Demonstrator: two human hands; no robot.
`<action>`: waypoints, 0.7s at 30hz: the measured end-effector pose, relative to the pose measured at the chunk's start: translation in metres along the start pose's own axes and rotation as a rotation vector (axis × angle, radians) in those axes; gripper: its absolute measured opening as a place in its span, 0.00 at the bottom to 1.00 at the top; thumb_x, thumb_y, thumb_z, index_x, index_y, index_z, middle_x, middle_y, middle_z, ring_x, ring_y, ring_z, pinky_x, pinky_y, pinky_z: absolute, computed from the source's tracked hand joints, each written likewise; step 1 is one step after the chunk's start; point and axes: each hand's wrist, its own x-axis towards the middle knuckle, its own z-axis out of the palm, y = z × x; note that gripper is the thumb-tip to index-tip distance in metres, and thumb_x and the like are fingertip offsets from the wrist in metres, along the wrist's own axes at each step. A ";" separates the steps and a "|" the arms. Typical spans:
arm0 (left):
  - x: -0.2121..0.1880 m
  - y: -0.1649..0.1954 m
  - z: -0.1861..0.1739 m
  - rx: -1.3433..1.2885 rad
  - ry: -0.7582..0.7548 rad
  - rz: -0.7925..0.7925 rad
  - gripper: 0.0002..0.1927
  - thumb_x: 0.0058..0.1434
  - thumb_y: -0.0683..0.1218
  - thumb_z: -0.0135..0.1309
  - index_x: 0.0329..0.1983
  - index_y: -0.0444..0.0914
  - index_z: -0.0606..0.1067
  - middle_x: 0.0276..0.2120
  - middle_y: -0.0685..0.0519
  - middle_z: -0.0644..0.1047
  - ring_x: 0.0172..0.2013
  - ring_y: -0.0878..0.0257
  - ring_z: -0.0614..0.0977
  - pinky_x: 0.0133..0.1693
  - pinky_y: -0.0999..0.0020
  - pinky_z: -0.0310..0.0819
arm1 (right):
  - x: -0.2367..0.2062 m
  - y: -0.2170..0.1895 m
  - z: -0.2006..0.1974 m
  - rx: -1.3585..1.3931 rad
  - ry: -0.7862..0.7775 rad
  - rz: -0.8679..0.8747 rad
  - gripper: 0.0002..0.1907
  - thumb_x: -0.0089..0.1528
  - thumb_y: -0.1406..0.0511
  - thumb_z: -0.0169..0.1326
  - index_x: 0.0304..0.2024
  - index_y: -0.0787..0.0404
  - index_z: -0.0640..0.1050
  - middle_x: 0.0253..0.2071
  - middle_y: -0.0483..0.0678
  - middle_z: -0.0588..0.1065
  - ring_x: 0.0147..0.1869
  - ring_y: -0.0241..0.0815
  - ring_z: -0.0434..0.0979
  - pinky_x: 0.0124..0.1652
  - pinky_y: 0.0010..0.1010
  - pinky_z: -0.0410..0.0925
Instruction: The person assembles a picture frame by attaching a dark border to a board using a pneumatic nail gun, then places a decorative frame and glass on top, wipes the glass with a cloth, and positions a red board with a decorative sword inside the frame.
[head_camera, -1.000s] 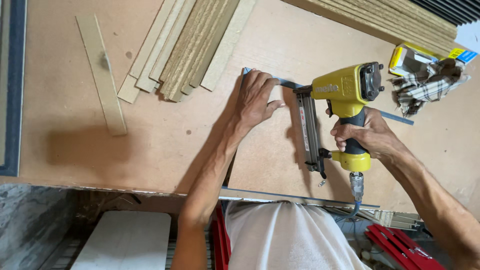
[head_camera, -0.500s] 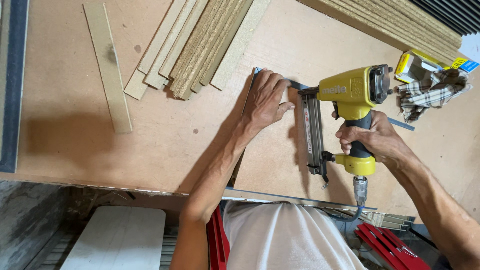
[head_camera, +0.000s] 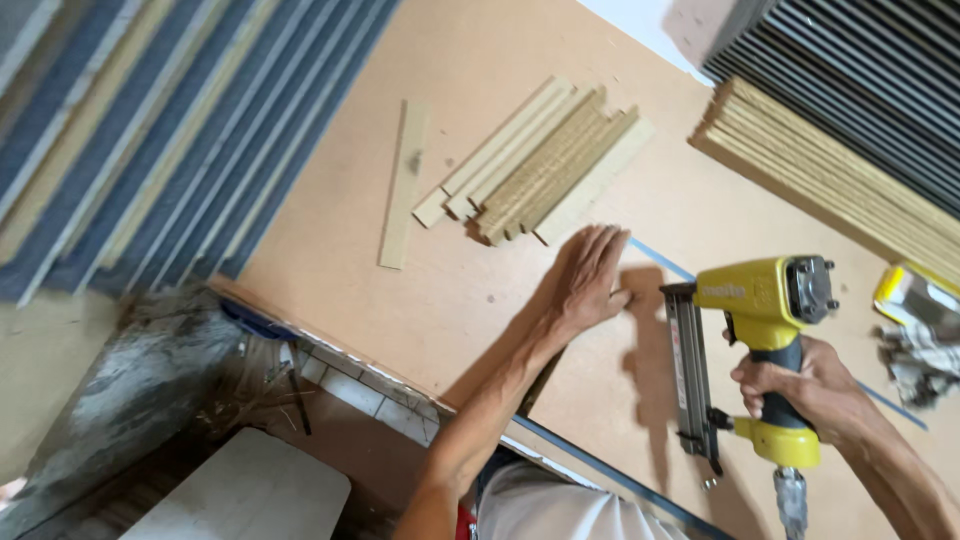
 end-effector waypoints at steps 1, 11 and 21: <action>-0.012 -0.002 -0.006 -0.035 0.011 -0.052 0.49 0.46 0.49 0.70 0.69 0.33 0.61 0.64 0.37 0.68 0.68 0.40 0.64 0.70 0.43 0.53 | 0.005 0.000 0.001 -0.001 -0.009 -0.010 0.11 0.51 0.75 0.58 0.34 0.79 0.77 0.23 0.57 0.73 0.22 0.46 0.73 0.23 0.39 0.71; -0.090 -0.001 -0.018 -0.160 0.089 -0.173 0.23 0.60 0.46 0.63 0.57 0.34 0.76 0.58 0.43 0.77 0.66 0.44 0.70 0.70 0.46 0.52 | 0.023 -0.023 0.030 -0.170 -0.112 -0.081 0.14 0.51 0.72 0.60 0.37 0.77 0.78 0.23 0.55 0.75 0.23 0.45 0.75 0.24 0.37 0.70; -0.091 0.006 -0.026 -0.251 0.153 -0.189 0.18 0.64 0.45 0.59 0.56 0.38 0.75 0.50 0.48 0.79 0.57 0.51 0.77 0.69 0.44 0.57 | 0.000 -0.069 0.064 -0.325 -0.148 -0.071 0.18 0.51 0.74 0.59 0.44 0.69 0.78 0.27 0.52 0.78 0.25 0.40 0.75 0.27 0.34 0.72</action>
